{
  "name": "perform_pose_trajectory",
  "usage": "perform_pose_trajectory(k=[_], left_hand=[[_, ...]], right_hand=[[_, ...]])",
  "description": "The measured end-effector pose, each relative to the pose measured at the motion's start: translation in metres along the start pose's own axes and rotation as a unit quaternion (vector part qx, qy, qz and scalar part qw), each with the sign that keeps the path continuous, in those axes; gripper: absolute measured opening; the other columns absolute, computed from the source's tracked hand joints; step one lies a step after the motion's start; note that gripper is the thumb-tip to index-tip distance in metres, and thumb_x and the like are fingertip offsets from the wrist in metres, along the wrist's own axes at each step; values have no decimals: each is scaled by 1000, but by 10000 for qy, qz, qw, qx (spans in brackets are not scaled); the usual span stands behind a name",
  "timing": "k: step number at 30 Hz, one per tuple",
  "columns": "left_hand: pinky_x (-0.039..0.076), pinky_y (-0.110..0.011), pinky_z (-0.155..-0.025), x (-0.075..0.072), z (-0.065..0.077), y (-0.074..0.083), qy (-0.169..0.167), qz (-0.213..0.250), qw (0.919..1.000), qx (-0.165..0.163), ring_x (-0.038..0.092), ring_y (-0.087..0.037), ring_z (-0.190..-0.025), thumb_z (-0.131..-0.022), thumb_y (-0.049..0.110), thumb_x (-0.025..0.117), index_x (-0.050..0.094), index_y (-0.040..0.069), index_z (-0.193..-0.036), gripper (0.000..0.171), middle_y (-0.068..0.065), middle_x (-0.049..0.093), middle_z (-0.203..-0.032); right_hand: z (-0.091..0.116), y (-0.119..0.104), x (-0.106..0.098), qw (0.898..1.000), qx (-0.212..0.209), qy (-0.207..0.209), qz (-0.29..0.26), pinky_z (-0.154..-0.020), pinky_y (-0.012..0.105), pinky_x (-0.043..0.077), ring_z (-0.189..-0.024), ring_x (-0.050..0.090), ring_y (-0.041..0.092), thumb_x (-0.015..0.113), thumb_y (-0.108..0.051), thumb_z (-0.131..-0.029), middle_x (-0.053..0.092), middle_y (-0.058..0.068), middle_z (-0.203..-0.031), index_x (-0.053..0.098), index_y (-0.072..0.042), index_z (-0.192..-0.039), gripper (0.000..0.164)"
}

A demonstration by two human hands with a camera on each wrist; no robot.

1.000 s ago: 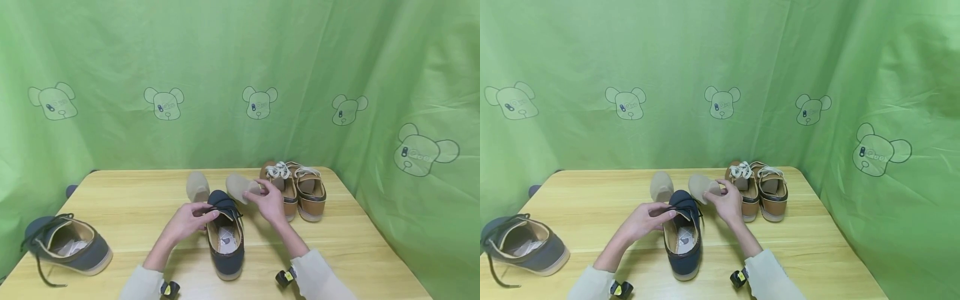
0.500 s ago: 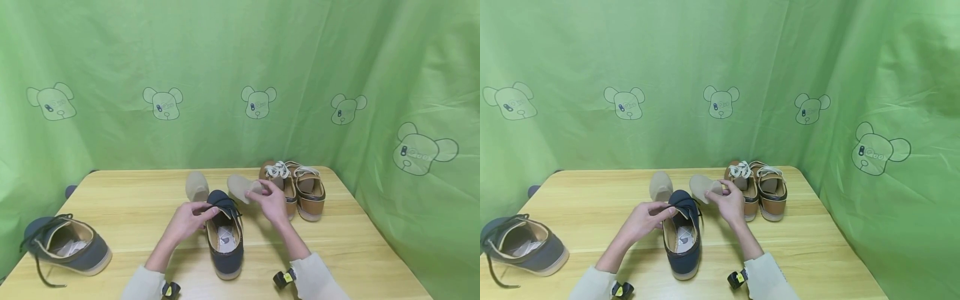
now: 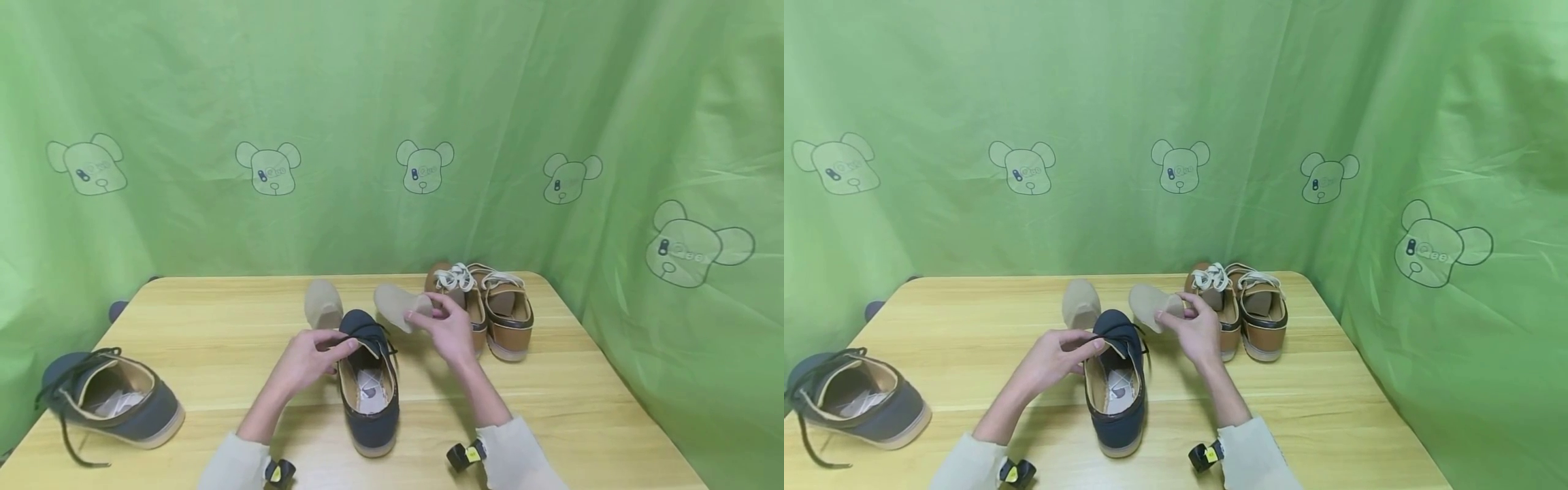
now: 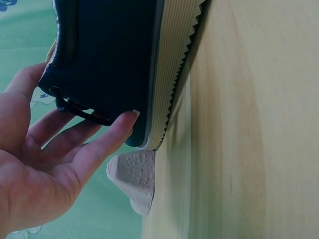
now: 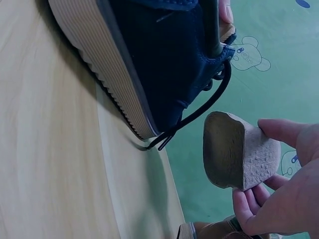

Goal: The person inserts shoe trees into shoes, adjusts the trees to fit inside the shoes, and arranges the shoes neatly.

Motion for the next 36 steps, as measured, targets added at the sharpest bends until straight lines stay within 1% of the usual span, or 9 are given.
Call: perform_pose_trajectory(k=[7,10,16,19,24,27,30,33,36], left_hand=[[57,-32,-71,0,1,0,3,-12,10000,-50,68,-15,-68,-87,51,75,75,19,-118,44,-7,75,-111],[57,-32,-71,0,1,-1,13,-12,10000,-52,69,-17,-68,-87,52,75,75,20,-118,44,-7,75,-110],[57,-32,-69,1,0,0,-38,58,10000,-29,68,-17,-70,-86,54,75,76,21,-114,43,-3,76,-100],[56,-32,-68,1,0,-1,-42,57,10000,-41,68,-17,-70,-86,54,75,76,22,-114,43,-2,75,-97],[57,-33,-69,1,0,-1,-8,51,9999,-88,69,-17,-71,-85,54,76,76,21,-115,44,-3,75,-100],[59,-36,-71,1,0,-1,2,105,9999,-88,69,-16,-72,-86,53,76,76,20,-115,45,-4,76,-103],[60,-36,-71,1,0,-1,-8,147,9999,-71,69,-15,-72,-85,53,76,76,20,-115,44,-5,76,-104],[59,-34,-70,1,0,-2,-9,144,9999,-70,69,-15,-73,-85,53,76,76,20,-114,44,-4,76,-103],[59,-34,-70,1,0,-2,-2,140,9999,-68,69,-14,-74,-86,52,76,76,20,-113,42,-3,76,-102]], right_hand=[[4,-4,-1,9999,-1,-97,73,-92,36,50,-116,56,27,89,-30,-75,64,13,-126,64,-18,-135,67],[6,-8,-2,9997,-106,-163,134,-88,32,51,-112,58,27,89,-29,-75,65,13,-124,65,-18,-134,65],[10,-21,-9,9991,-325,-259,78,-81,28,55,-103,64,27,89,-23,-76,69,17,-116,65,-14,-133,63],[11,-27,-15,9988,-395,-263,150,-82,28,55,-101,66,25,88,-23,-76,71,17,-114,65,-13,-133,62],[14,-35,-22,9984,-463,-305,141,-82,28,54,-98,68,22,87,-22,-77,73,17,-112,66,-14,-132,59],[16,-38,-24,9980,-467,-409,116,-83,28,54,-100,68,22,87,-23,-78,74,17,-113,67,-15,-132,58],[18,-42,-27,9974,-463,-512,199,-85,28,53,-101,67,21,86,-27,-79,73,14,-114,67,-17,-133,58],[22,-47,-30,9969,-454,-581,276,-87,29,52,-100,67,18,85,-30,-80,73,12,-114,67,-19,-133,57],[26,-52,-31,9964,-422,-664,303,-88,29,51,-101,66,18,84,-31,-81,72,11,-114,67,-21,-133,56]])
Point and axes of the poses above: each hand's wrist, its own z-axis away from the middle knuckle, its own x-axis out of the palm, y = z × x, the point moved 8 cm from there along -z, towards the middle knuckle
